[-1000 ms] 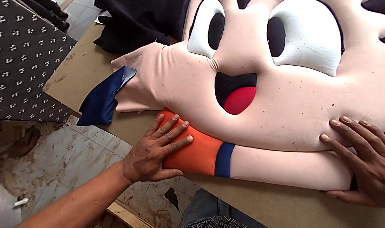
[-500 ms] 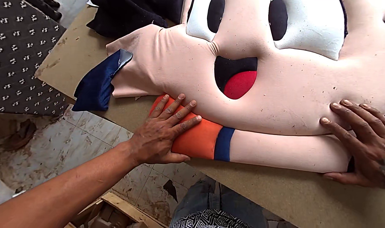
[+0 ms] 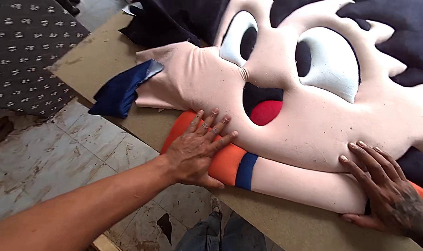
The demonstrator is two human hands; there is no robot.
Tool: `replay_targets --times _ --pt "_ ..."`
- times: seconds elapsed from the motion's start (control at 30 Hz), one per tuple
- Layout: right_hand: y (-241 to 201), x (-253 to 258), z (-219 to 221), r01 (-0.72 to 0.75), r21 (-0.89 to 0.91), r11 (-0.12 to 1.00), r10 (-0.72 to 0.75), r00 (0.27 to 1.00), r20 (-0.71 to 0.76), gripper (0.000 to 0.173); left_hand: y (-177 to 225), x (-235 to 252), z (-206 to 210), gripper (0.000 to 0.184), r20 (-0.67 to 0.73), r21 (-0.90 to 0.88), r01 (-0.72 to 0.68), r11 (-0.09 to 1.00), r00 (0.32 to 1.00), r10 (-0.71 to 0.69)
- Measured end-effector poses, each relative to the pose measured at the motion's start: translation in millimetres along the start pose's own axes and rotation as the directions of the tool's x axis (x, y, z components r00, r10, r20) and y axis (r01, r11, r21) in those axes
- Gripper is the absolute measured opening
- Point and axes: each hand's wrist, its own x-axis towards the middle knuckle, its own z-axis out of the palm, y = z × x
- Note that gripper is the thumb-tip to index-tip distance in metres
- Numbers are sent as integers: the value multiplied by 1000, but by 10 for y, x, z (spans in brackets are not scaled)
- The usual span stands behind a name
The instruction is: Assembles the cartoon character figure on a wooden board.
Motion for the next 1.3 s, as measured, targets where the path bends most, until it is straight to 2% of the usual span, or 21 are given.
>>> replay_targets --times 0.23,0.37,0.43,0.57,0.97,1.3 --pt "37 12 -94 -10 -1 1000 10 992 129 129 74 102 -28 131 95 -48 14 999 995 -9" --pt "46 19 -101 -8 -21 1000 11 989 148 132 60 88 -5 131 56 -76 -5 997 998 10" --pt "17 27 -82 -8 -21 1000 10 991 131 132 57 72 -16 132 58 -80 -3 997 998 8" --pt "-9 -21 -10 6 -48 999 -6 1000 6 131 82 89 18 131 -7 -88 -24 996 1000 23" --pt "-61 -24 -58 -31 -54 998 33 999 35 131 69 135 56 133 -117 -85 -67 994 992 57" --pt "-42 12 -17 -47 10 999 47 998 32 128 30 132 90 133 -114 -63 -61 996 992 54"
